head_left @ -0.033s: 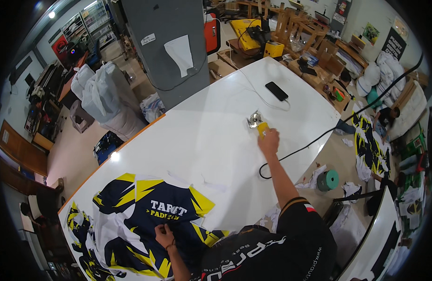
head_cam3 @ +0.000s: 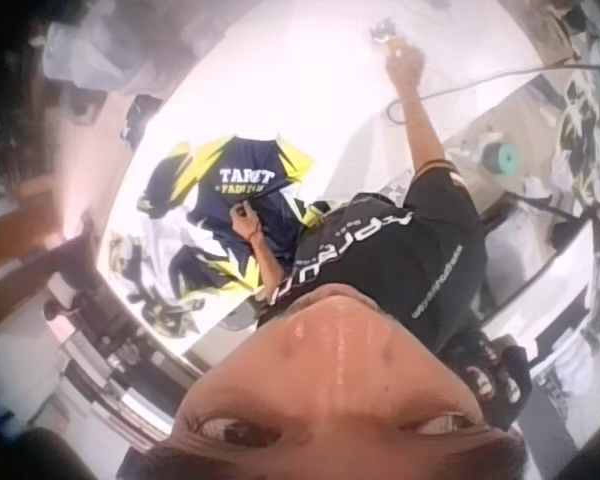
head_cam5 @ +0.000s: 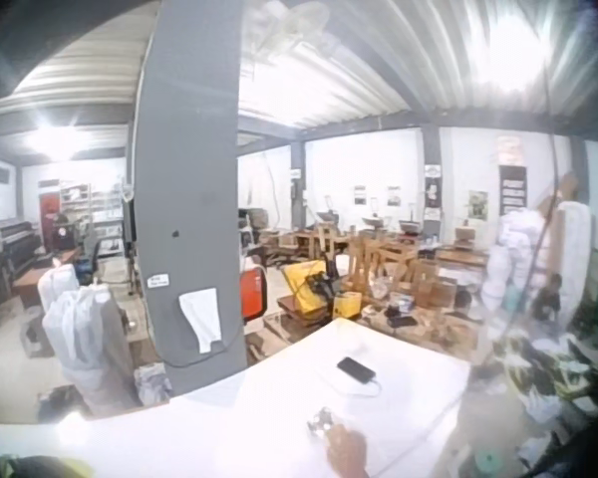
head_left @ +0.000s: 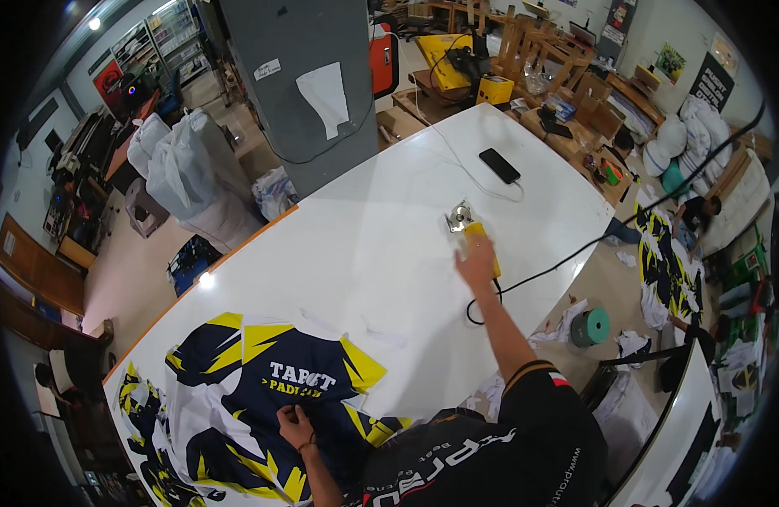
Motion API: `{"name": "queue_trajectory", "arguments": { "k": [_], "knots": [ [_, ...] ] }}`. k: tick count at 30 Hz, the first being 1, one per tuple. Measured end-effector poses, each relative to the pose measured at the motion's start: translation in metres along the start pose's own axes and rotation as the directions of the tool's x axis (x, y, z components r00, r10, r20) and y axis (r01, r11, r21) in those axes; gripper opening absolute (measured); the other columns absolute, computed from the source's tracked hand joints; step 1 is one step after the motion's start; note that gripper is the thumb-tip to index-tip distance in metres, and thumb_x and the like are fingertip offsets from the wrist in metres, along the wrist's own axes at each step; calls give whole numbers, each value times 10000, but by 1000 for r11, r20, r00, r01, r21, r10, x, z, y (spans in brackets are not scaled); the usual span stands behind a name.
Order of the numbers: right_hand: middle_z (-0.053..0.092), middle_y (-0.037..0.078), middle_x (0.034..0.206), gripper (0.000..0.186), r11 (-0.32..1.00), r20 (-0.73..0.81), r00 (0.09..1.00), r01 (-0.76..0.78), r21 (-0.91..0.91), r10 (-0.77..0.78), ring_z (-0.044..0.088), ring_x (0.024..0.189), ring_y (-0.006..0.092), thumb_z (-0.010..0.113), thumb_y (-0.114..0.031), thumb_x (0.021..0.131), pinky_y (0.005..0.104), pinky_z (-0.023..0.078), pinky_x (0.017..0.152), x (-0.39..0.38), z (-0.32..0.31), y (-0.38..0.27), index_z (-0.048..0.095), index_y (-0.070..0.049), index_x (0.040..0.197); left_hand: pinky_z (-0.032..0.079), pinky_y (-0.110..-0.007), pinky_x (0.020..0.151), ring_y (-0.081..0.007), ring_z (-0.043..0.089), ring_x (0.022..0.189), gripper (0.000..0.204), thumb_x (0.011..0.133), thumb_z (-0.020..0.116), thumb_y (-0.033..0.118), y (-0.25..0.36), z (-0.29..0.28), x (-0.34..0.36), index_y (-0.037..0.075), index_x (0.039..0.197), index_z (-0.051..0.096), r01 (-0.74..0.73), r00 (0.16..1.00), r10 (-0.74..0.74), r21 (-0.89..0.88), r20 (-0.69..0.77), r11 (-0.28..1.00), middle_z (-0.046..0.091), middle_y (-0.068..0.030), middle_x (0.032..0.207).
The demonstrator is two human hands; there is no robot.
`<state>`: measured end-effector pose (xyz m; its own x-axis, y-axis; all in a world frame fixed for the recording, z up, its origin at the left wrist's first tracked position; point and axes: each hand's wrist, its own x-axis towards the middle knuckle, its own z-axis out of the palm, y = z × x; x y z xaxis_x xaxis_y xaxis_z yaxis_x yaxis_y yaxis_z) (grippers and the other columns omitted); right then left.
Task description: The person lays out a large printed fabric sheet on a white table and uses a yellow electric fabric cutter to trim the material along the design lines. The person repeatedly repositions the fabric, cuts along edges, and removes excess pieces, leaving cut fabric sections on the table.
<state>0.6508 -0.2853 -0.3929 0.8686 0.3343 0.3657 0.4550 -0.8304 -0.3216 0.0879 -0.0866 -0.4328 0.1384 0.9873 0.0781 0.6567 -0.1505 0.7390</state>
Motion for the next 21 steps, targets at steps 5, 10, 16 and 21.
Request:
{"name": "queue_trajectory", "arguments": {
  "k": [5, 10, 16, 21],
  "knots": [
    [584, 187, 1365, 557, 771, 121, 886, 314, 554, -448, 504, 1338, 381, 746, -325, 891, 472, 445, 1105, -73, 62, -102, 596, -45, 1348, 521, -344, 628, -234, 670, 683, 211, 915, 749, 130, 24, 22, -15, 13, 1062, 652, -87, 996, 88, -17, 6, 996, 684, -128, 808],
    [401, 157, 1597, 595, 658, 331, 579, 558, 506, -745, 319, 1516, 373, 614, -415, 996, 722, 215, 1166, -131, 60, -178, 496, -123, 1500, 510, -411, 851, -321, 641, 982, 262, 899, 763, 161, 46, 30, -38, -2, 1075, 657, -151, 985, 147, 42, 96, 988, 666, -169, 1033],
    [662, 85, 1213, 341, 462, 194, 461, 591, 661, -866, 588, 1220, 268, 642, -196, 929, 440, 443, 1053, -154, 49, -163, 676, -107, 1256, 338, -566, 1117, -438, 443, 1369, 652, 803, 829, 418, 45, 23, -62, 42, 1297, 631, -221, 930, 159, 159, 332, 962, 489, -236, 1471],
    [616, 40, 937, 113, 527, 344, 420, 479, 702, -840, 601, 928, 250, 667, -99, 851, 403, 453, 822, -186, 9, -106, 657, -114, 963, 284, -579, 1153, -456, 350, 1470, 823, 812, 789, 542, 38, 22, -69, 57, 1427, 536, -372, 881, 252, 256, 401, 892, 402, -256, 1575]
  ]
}}
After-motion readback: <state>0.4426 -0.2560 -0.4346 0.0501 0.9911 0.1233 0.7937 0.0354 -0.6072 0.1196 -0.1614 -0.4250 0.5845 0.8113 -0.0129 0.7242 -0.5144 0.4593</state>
